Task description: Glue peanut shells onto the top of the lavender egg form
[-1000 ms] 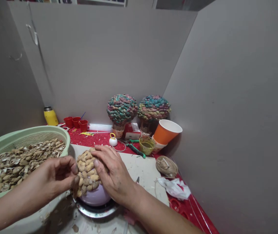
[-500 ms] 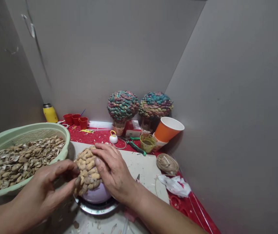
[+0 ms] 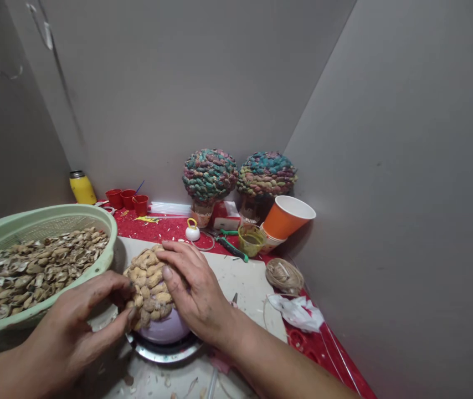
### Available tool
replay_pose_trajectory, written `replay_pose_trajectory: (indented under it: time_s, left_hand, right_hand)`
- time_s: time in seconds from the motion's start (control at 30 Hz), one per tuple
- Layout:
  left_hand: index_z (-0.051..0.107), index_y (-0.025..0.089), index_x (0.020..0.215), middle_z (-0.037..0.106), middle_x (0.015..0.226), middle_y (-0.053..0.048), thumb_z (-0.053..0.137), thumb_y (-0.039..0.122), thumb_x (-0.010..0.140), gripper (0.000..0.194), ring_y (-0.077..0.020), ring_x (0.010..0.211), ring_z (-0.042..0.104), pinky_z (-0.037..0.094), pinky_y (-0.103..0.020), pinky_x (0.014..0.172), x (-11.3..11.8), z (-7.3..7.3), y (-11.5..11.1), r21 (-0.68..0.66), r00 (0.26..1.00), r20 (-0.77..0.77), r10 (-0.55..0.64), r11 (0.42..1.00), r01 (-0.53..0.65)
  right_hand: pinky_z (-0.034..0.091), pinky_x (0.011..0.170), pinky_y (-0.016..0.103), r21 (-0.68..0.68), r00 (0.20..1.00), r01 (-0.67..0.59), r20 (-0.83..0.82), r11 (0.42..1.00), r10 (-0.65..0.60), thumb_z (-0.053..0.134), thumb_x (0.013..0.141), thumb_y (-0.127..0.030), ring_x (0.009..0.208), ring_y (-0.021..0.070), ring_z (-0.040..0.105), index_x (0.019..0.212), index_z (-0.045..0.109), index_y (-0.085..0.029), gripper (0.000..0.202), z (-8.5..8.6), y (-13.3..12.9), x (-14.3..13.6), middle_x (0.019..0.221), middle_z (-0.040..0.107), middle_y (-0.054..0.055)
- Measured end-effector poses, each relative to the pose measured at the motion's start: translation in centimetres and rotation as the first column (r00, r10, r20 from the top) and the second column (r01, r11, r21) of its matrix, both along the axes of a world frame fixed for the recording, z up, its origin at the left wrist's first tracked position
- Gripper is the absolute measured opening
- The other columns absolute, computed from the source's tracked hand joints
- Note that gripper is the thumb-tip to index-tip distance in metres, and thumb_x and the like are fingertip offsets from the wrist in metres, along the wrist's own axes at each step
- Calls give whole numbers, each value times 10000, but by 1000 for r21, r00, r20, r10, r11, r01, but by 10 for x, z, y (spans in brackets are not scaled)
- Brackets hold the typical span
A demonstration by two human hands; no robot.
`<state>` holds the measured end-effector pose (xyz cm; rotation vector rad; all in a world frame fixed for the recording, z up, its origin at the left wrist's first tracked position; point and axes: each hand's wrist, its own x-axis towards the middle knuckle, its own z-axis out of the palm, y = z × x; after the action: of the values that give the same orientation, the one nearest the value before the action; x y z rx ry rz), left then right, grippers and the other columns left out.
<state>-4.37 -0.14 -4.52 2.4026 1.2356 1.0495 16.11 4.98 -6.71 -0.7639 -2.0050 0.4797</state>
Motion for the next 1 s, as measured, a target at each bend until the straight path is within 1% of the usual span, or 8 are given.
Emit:
replay_pose_trajectory:
  time_s: [0.13, 0.37, 0.57, 0.63, 0.77, 0.83, 0.9, 1.0]
  left_hand:
    - [544, 209, 877, 631, 742, 18, 582, 102, 821, 127, -133, 663, 607, 491, -238, 626, 0, -3, 1, 31, 1000, 10, 2, 1000, -2]
    - [529, 213, 936, 637, 781, 9, 586, 87, 824, 178, -136, 701, 617, 500, -240, 668, 1, -7, 0, 82, 1000, 18, 5, 997, -7]
    - [541, 217, 1024, 650, 878, -22, 589, 105, 832, 228, -161, 789, 632, 521, -276, 734, -3, -12, -3, 32, 998, 68, -7, 999, 5]
    - [548, 224, 1030, 656, 878, -21, 601, 102, 825, 244, -165, 792, 637, 528, -278, 728, -5, -13, -4, 27, 996, 84, -9, 1000, 6]
    - [553, 250, 1045, 667, 891, -8, 590, 116, 838, 250, -163, 792, 647, 541, -277, 739, -7, -14, -7, -19, 987, 153, 38, 999, -35]
    - [559, 263, 1051, 676, 952, -15, 577, 134, 855, 236, -175, 880, 657, 540, -297, 826, -8, -15, -7, -11, 974, 201, 106, 994, -106]
    - [575, 268, 1060, 677, 1061, -36, 546, 151, 882, 215, -195, 1026, 640, 509, -336, 951, -8, -18, -6, -1, 957, 242, 161, 986, -165]
    - [584, 265, 1163, 607, 1311, -66, 470, 185, 934, 268, -211, 1250, 540, 413, -403, 1096, -5, -27, -2, -60, 949, 266, 169, 985, -159]
  right_hand:
    - [414, 1034, 501, 15, 1000, 2, 1, 1000, -2, 430, 982, -222, 1227, 246, 513, 1192, 601, -231, 272, -1, 0, 0, 1285, 592, 108]
    - [396, 1055, 473, 11, 1000, -11, -2, 1000, 11, 428, 983, -210, 1240, 235, 499, 1200, 598, -221, 277, -2, 0, 1, 1296, 578, 104]
    - [412, 1039, 469, 14, 1000, -2, 10, 1000, 2, 423, 987, -225, 1230, 239, 508, 1203, 599, -222, 279, -3, 1, 2, 1288, 583, 107]
    - [420, 1031, 471, 17, 1000, -6, 11, 1000, 6, 424, 989, -230, 1227, 239, 513, 1205, 595, -234, 276, -3, 1, 2, 1290, 584, 102]
    - [413, 1039, 473, 19, 1000, -18, 14, 1000, 18, 428, 988, -226, 1234, 237, 509, 1217, 588, -243, 280, -2, 1, 2, 1303, 578, 97]
    - [410, 1044, 474, 22, 1000, -13, 16, 1000, 12, 427, 987, -223, 1236, 239, 509, 1222, 585, -247, 285, -2, 1, 3, 1304, 580, 94]
    - [414, 1045, 473, 25, 1000, -5, 12, 1000, 5, 430, 986, -226, 1236, 243, 513, 1239, 571, -256, 291, -3, 1, 3, 1301, 587, 90]
    - [413, 1050, 465, 10, 1000, 15, 5, 1000, -15, 438, 988, -238, 1230, 245, 521, 1254, 550, -267, 290, -5, 1, 5, 1293, 596, 82]
